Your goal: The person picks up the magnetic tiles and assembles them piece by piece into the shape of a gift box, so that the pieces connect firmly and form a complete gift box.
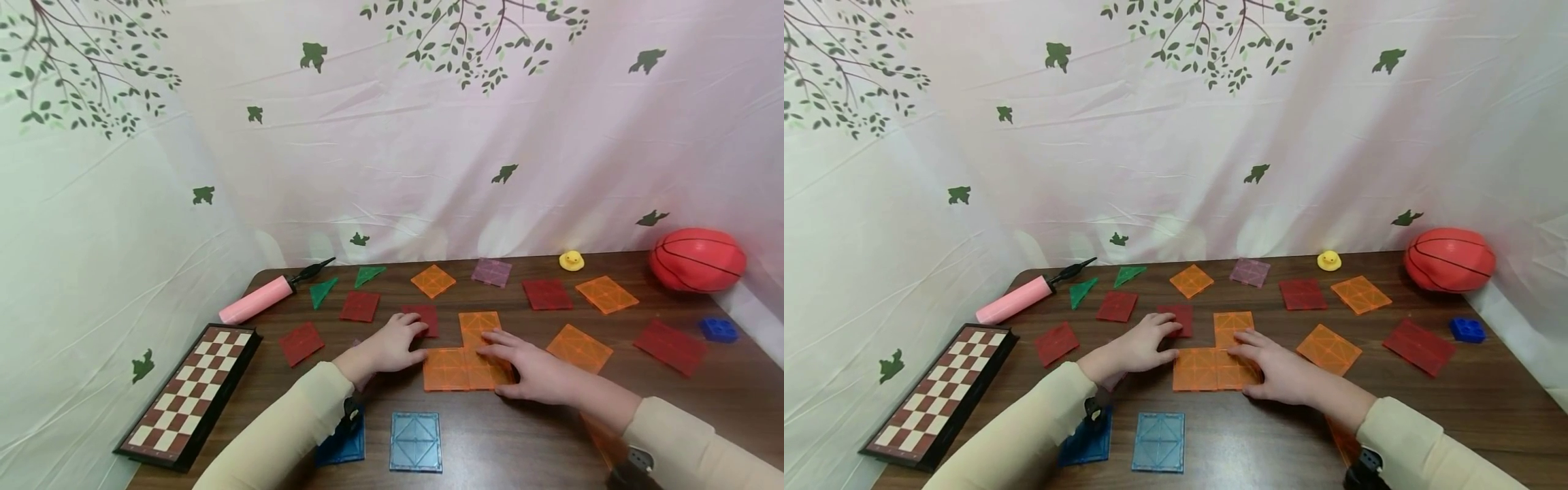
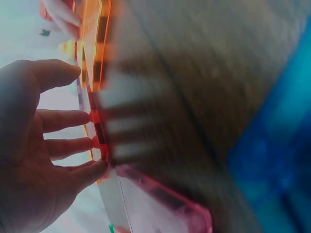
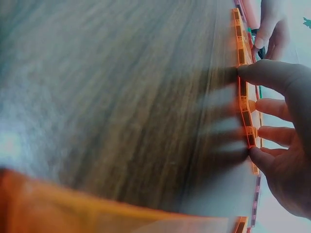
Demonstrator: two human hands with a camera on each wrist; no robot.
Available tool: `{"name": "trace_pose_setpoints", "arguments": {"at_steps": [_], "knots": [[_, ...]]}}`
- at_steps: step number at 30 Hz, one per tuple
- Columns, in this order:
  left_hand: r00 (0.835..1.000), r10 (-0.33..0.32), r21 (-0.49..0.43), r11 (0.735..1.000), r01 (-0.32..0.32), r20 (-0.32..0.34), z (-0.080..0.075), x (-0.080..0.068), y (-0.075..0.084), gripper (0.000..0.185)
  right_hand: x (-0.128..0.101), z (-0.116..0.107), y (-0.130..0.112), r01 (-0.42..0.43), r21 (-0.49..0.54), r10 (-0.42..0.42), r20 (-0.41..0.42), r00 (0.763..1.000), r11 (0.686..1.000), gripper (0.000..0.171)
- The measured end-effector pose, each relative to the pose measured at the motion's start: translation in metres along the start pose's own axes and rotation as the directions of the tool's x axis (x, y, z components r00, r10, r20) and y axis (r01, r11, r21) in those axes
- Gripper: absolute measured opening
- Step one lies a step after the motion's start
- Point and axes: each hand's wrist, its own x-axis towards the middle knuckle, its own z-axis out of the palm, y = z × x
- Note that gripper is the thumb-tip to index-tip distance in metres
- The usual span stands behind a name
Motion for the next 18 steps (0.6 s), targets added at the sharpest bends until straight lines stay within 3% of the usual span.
{"name": "trace_pose_setpoints", "arguments": {"at_steps": [18], "knots": [[0.998, 0.063, 0.013, 0.998, -0.064, 0.021, 0.007, -0.006, 0.024, 0.058, 0.002, 0.003, -0.003, 0.017, -0.010, -0.018, -0.001, 1.000, 1.000, 0.063]]}}
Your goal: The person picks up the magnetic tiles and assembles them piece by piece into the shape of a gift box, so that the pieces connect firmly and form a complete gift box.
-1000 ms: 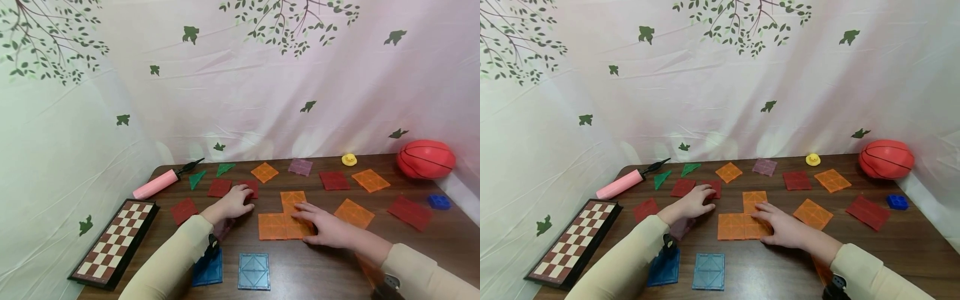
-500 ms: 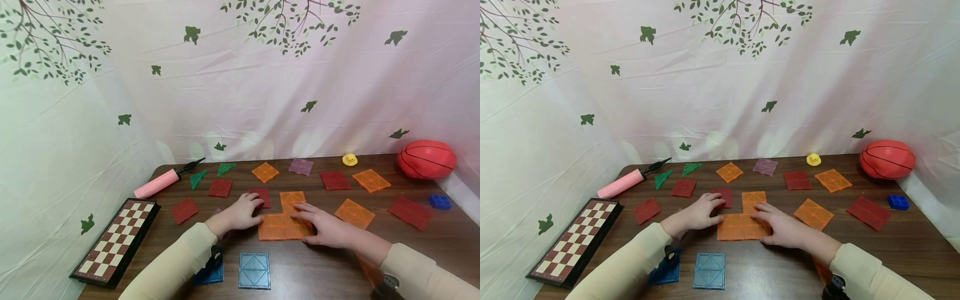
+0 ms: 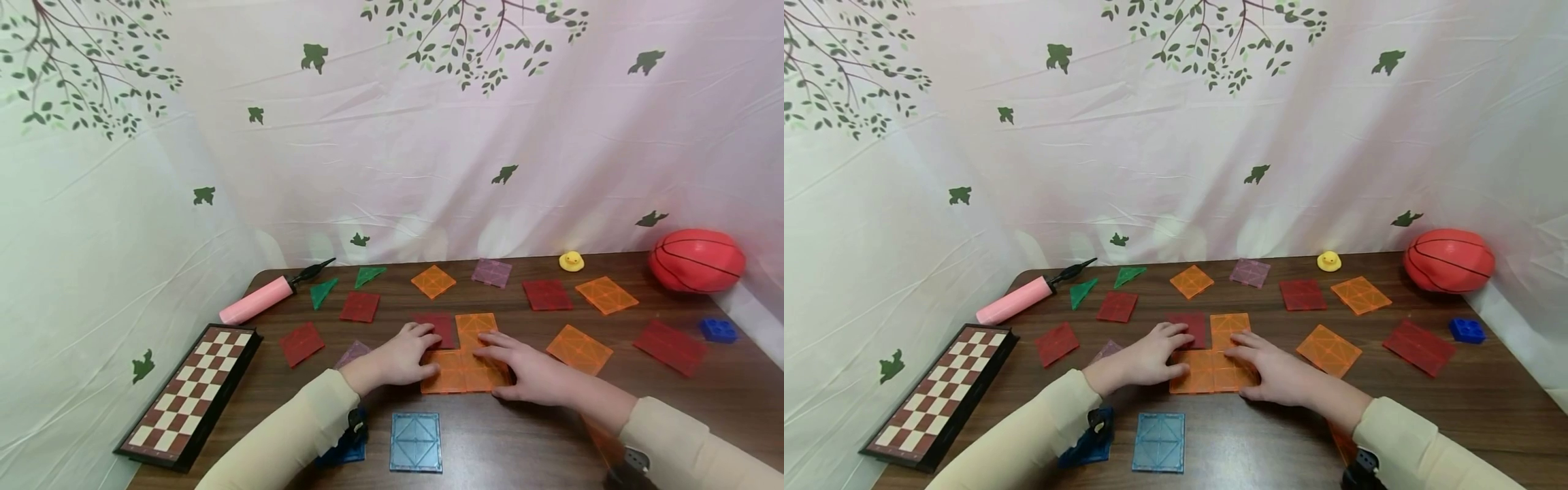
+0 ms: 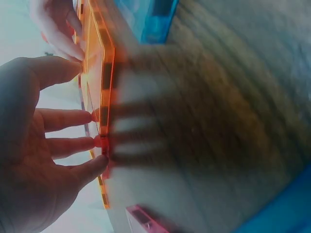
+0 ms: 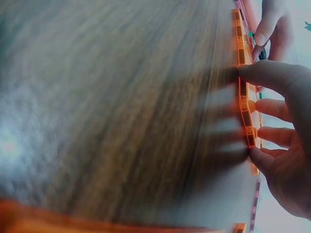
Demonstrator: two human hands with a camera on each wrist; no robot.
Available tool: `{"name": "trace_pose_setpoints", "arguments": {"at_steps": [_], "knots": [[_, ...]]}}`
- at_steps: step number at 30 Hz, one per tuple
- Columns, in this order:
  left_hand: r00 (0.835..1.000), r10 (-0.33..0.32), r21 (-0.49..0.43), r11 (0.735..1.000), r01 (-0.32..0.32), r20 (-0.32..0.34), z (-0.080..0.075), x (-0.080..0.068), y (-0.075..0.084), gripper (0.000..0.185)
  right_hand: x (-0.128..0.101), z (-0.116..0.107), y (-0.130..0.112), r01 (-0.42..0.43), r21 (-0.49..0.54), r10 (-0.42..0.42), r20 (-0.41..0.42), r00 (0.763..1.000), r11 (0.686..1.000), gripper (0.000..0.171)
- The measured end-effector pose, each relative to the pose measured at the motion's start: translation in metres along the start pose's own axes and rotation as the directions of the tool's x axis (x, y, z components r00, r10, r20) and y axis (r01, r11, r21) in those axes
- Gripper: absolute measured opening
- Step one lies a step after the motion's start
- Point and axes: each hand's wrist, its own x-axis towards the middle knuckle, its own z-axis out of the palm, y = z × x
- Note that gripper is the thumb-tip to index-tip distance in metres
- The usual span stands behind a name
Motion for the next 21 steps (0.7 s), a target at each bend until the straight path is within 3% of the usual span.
{"name": "trace_pose_setpoints", "arguments": {"at_steps": [8, 21], "knots": [[1.000, 0.008, 0.037, 0.999, -0.008, 0.009, 0.002, -0.001, 0.007, 0.061, 0.001, 0.001, 0.000, -0.005, 0.002, 0.005, 0.005, 1.000, 1.000, 0.063], [0.999, 0.052, 0.153, 0.987, -0.052, 0.003, 0.012, -0.004, 0.014, 0.085, 0.000, 0.001, 0.003, 0.016, -0.022, -0.016, -0.013, 1.000, 1.000, 0.062]]}}
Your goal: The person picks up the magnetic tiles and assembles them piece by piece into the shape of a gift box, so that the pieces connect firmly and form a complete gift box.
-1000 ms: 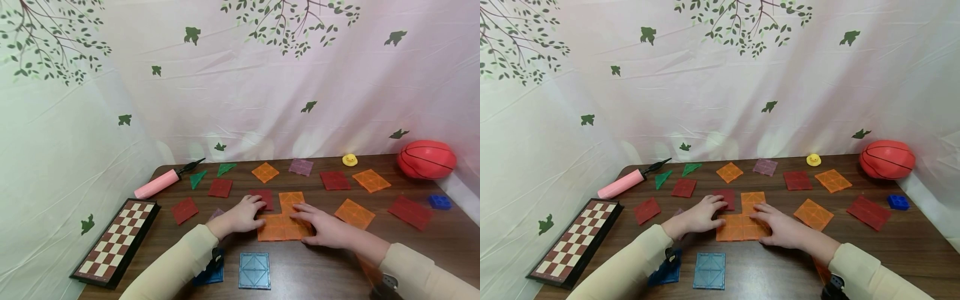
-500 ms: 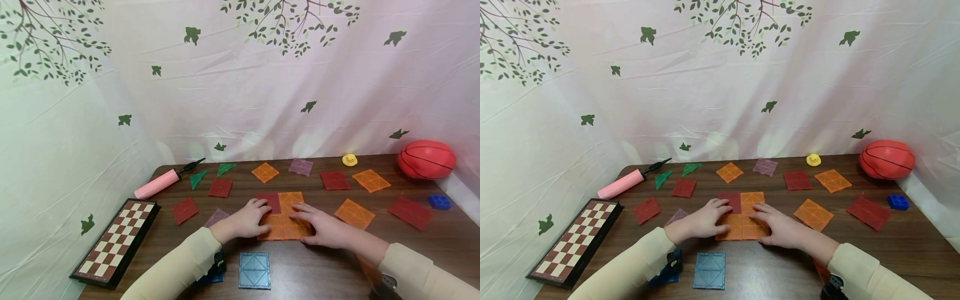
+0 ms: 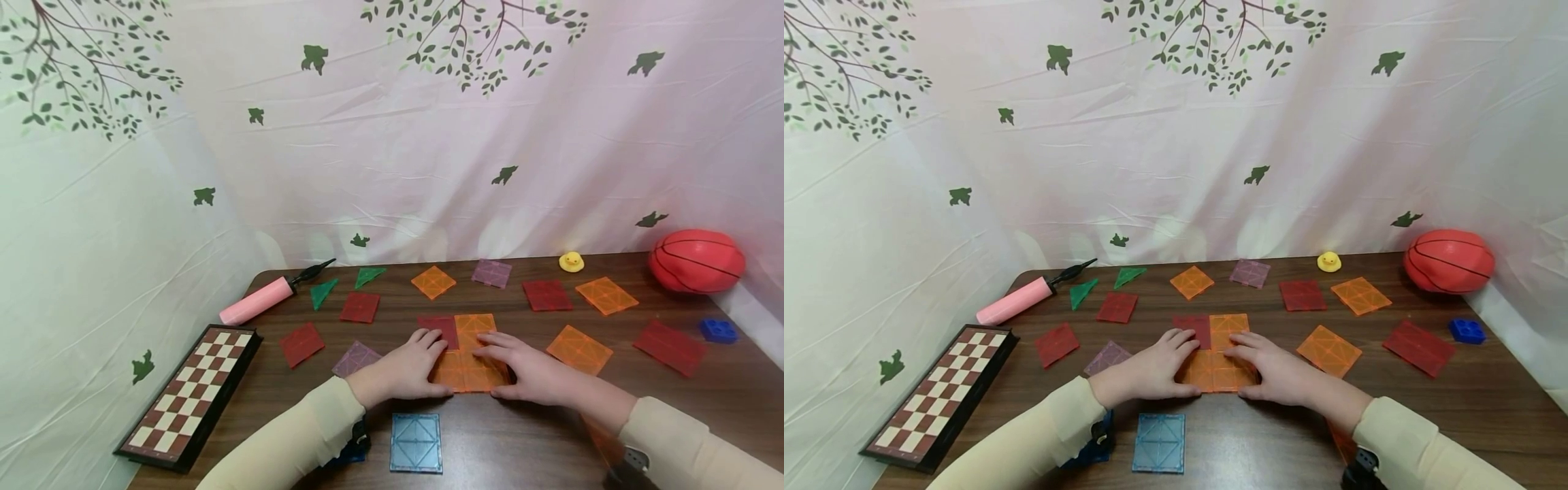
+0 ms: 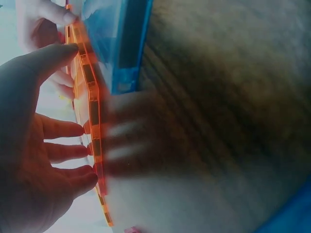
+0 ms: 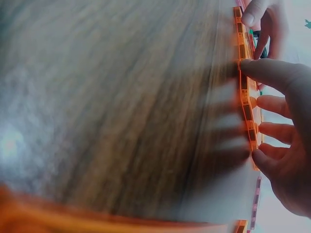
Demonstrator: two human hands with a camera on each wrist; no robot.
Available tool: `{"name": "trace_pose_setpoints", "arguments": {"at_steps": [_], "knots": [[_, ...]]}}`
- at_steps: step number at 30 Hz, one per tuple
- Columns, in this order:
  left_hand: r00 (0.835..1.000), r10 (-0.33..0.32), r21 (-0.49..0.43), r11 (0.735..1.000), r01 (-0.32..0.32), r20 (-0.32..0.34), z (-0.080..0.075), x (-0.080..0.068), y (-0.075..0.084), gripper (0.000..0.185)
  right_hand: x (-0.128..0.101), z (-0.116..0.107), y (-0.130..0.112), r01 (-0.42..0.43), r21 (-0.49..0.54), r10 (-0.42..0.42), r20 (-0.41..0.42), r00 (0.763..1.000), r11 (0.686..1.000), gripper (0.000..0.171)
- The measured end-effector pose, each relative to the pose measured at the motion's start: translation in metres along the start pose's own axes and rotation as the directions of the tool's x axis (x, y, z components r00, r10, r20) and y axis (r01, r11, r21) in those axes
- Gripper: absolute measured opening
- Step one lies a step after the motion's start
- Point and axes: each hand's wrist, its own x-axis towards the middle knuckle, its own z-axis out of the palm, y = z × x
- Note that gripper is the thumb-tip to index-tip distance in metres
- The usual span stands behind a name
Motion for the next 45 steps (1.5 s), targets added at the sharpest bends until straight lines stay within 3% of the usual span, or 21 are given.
{"name": "trace_pose_setpoints", "arguments": {"at_steps": [6, 12, 19, 26, 33, 41, 45], "knots": [[0.999, 0.031, 0.040, 0.999, -0.031, 0.009, 0.000, 0.001, 0.004, 0.083, -0.002, -0.005, 0.001, -0.017, 0.013, 0.017, -0.035, 0.999, 1.000, 0.054], [0.997, 0.072, 0.085, 0.994, -0.073, 0.017, -0.003, 0.004, 0.012, 0.077, -0.013, -0.022, 0.005, -0.074, -0.030, 0.069, -0.130, 0.989, 0.997, 0.048], [0.995, 0.084, 0.080, 0.993, -0.088, 0.045, -0.001, 0.009, 0.016, 0.071, -0.041, -0.039, 0.028, -0.213, -0.092, 0.188, -0.224, 0.956, 0.973, 0.048], [0.995, 0.078, 0.052, 0.995, -0.081, 0.064, 0.001, 0.011, 0.016, 0.070, -0.071, -0.046, 0.051, -0.339, -0.135, 0.304, -0.230, 0.925, 0.931, 0.058], [0.995, 0.081, 0.046, 0.995, -0.084, 0.059, 0.000, 0.010, 0.016, 0.070, -0.074, -0.041, 0.056, -0.303, -0.137, 0.273, -0.203, 0.941, 0.943, 0.053], [0.994, 0.097, 0.062, 0.993, -0.100, 0.043, -0.002, 0.009, 0.017, 0.069, -0.051, -0.039, 0.053, -0.244, -0.079, 0.236, -0.097, 0.967, 0.967, 0.050], [0.994, 0.099, 0.063, 0.993, -0.102, 0.043, -0.003, 0.009, 0.018, 0.068, -0.038, -0.039, 0.050, -0.201, -0.057, 0.196, -0.088, 0.977, 0.978, 0.048]]}}
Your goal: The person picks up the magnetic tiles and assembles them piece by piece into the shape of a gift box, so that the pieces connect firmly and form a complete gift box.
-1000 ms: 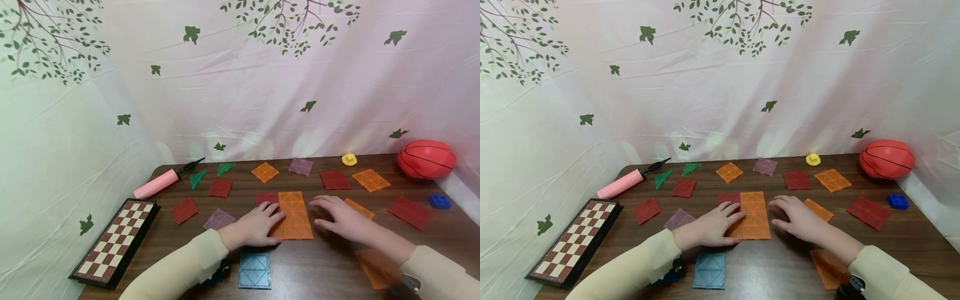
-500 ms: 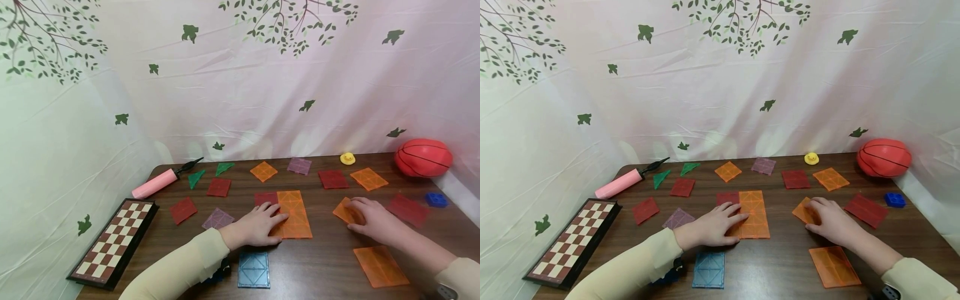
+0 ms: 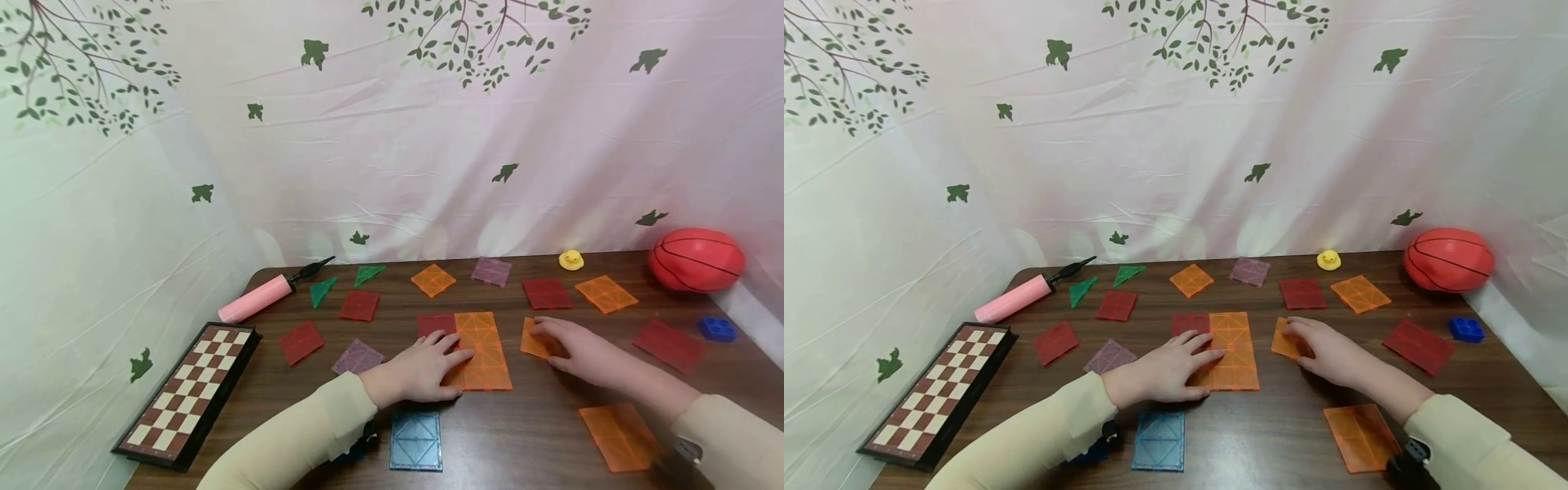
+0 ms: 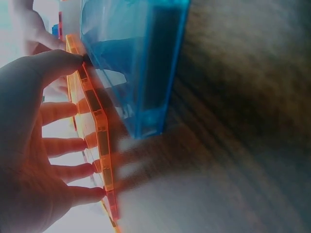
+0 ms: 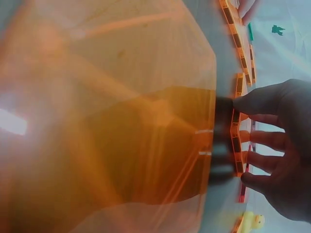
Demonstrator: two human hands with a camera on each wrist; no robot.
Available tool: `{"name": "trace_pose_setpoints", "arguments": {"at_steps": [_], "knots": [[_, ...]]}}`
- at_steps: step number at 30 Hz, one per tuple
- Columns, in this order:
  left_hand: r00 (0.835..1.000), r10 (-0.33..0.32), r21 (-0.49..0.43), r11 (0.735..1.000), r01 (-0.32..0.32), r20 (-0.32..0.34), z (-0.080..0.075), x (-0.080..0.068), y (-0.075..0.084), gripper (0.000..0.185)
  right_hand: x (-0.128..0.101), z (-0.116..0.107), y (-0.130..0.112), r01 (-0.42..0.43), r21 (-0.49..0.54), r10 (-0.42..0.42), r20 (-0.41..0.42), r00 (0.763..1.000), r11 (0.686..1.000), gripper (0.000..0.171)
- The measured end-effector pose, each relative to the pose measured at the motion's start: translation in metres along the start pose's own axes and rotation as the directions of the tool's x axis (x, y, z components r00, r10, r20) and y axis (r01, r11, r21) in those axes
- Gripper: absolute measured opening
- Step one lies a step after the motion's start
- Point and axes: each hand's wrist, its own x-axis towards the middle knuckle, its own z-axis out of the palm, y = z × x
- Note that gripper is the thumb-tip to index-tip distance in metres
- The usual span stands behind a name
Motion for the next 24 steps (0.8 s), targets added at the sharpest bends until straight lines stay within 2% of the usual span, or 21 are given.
{"name": "trace_pose_setpoints", "arguments": {"at_steps": [8, 24], "knots": [[1.000, 0.003, -0.008, 1.000, -0.002, 0.009, -0.001, 0.000, -0.001, 0.068, 0.023, 0.002, -0.002, 0.063, 0.021, -0.064, 0.022, 0.998, 0.998, 0.047], [1.000, 0.001, -0.002, 1.000, -0.001, 0.004, 0.003, 0.003, -0.002, 0.067, 0.045, 0.003, -0.006, 0.098, 0.081, -0.106, 0.097, 0.990, 0.992, 0.048]]}}
